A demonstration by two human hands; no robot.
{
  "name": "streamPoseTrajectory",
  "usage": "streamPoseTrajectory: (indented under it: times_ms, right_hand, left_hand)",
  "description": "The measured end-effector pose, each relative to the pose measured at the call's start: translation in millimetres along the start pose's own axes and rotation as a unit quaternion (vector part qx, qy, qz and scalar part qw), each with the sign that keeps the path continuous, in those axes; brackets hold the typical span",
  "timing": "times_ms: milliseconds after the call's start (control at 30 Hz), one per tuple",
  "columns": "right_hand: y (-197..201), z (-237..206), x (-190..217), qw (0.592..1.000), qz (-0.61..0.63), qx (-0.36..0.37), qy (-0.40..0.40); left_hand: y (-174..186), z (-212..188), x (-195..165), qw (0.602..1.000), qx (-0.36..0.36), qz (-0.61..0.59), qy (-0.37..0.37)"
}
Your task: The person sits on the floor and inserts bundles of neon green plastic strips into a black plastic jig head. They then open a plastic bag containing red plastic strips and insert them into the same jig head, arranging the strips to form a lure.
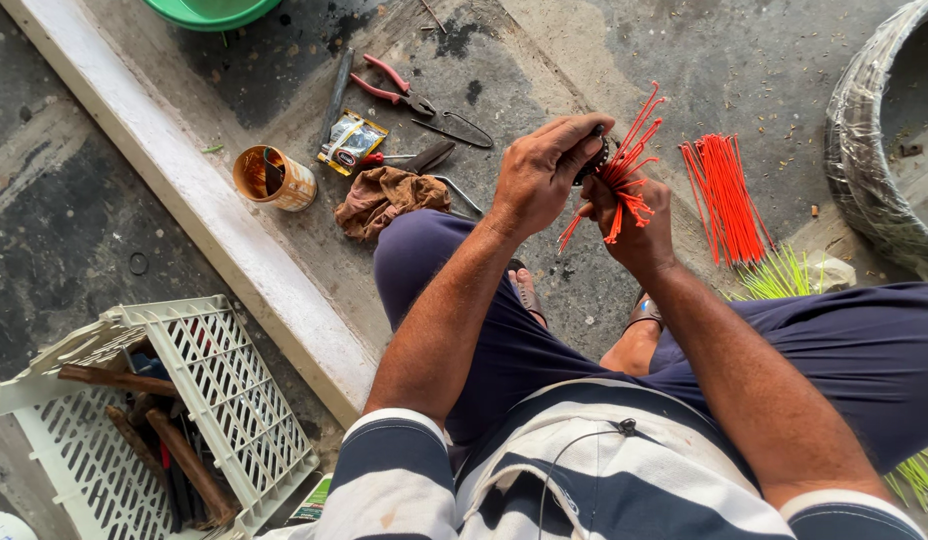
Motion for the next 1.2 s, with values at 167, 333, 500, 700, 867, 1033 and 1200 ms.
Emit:
streamPoseTrajectory:
  times_ms: [167, 333, 500, 700, 867, 1033, 1200]
  right_hand:
    - [0.1, -2.4, -7.0, 1.000, 0.014, 0.004, -0.016]
    - [4.0, -20.9, -30.1, 0.985, 0.156, -0.017, -0.078]
    - [24.5, -41.7, -49.1, 0.976, 0.158, -0.025, -0.147]
    - [54.1, -48.8, -39.8, 0.981, 0.149, -0.050, -0.115]
    - [66.6, -46.7, -25.9, 0.976, 0.191, -0.062, -0.088]
    - [73.1, -42.9, -8.7, 0.981, 0.184, -0.053, -0.044]
    - [80.1, -36.3, 5.0, 0.984, 0.165, -0.057, -0.020]
  left_hand:
    - [-0.2, -0.1, -0.3, 1.000, 0.000, 0.007, 0.012]
    - [3.2, -0.4, -0.5, 1.000, -0.005, 0.014, 0.006]
    - [3.3, -1.0, -0.7, 1.000, -0.007, 0.028, 0.003]
    - [3.9, -0.8, -5.9, 0.999, 0.001, 0.042, -0.012]
    - [4.0, -0.8, -6.1, 0.999, 0.009, 0.040, -0.013]
    - [3.8, -2.1, -2.0, 0.999, 0.013, 0.030, -0.007]
    - [2.5, -2.5, 1.8, 1.000, 0.014, 0.016, 0.005]
Point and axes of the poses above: each hand's wrist, its own z-axis towards the middle knuckle, its own y-axis out of the back of the hand, x = y × z, the point moved 6 cm from there along z, towards the middle knuckle, and after that the axes turned 8 degrees about x, right-handed, at the moved point
